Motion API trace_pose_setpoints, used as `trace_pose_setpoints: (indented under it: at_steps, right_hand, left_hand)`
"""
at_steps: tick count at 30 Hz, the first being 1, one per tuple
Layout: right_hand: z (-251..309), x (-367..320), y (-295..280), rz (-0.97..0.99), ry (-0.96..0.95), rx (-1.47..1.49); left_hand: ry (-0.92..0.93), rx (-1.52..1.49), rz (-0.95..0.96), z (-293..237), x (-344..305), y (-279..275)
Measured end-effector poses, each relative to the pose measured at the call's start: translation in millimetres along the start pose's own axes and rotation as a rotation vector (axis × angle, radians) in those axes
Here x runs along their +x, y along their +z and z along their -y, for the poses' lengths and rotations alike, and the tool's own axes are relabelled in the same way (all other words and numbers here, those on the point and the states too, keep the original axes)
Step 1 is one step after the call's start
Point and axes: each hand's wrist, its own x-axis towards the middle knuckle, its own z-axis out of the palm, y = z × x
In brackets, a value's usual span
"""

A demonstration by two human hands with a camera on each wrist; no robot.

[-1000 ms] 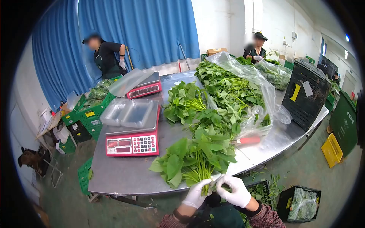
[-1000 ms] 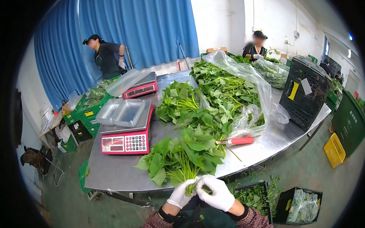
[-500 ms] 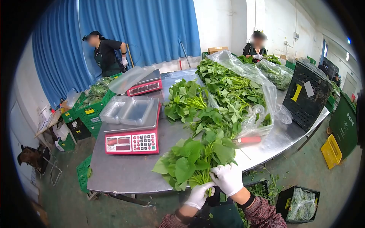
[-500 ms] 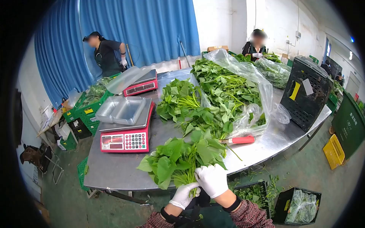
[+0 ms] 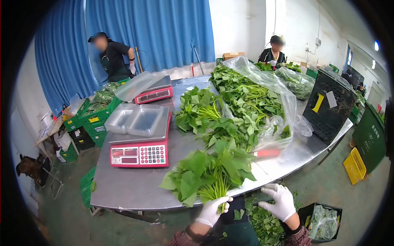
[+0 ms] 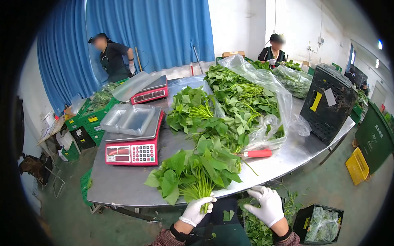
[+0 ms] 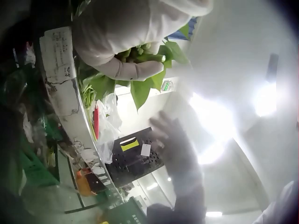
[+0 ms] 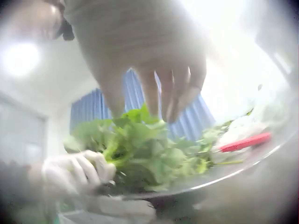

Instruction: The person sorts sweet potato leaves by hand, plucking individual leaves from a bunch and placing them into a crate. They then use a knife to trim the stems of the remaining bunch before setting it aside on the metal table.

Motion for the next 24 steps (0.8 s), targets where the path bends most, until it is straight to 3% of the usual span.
trace_pose_setpoints:
  at_steps: [3,7,9,11,13,16,20,24]
  right_hand:
    - [18.5,25.0,-3.4,-0.233,0.143,0.449]
    - [62.7,72.6,-10.3,-0.355,0.102,0.400]
    - [57.8,82.9,14.1,-0.446,-0.048,0.190]
    - [65.2,78.3,12.4,-0.513,-0.284,0.209]
    - [75.0,59.5,6.9,-0.311,-0.347,0.222]
    - [76.7,40.7,23.9,-0.184,-0.268,0.283]
    - [69.3,46.9,47.6,-0.171,-0.054,0.207]
    - [69.2,55.0,59.6,-0.095,-0.144,-0.042]
  left_hand:
    - [0.011,0.078,-0.036,8.0,-3.0,6.9]
    - [0.036,0.171,-0.070,10.1,-9.4,10.2]
    - [0.025,0.200,-0.081,13.1,-9.3,-0.1]
    - [0.017,0.203,-0.058,15.8,-5.8,-10.8]
    - [0.025,0.071,-0.070,7.2,-10.3,-4.1]
    - [0.014,-0.034,-0.138,-0.4,-7.3,-4.9]
    - [0.049,0.026,-0.035,5.3,-6.4,-4.9]
    - [0.046,0.146,-0.124,15.6,-5.7,-9.8]
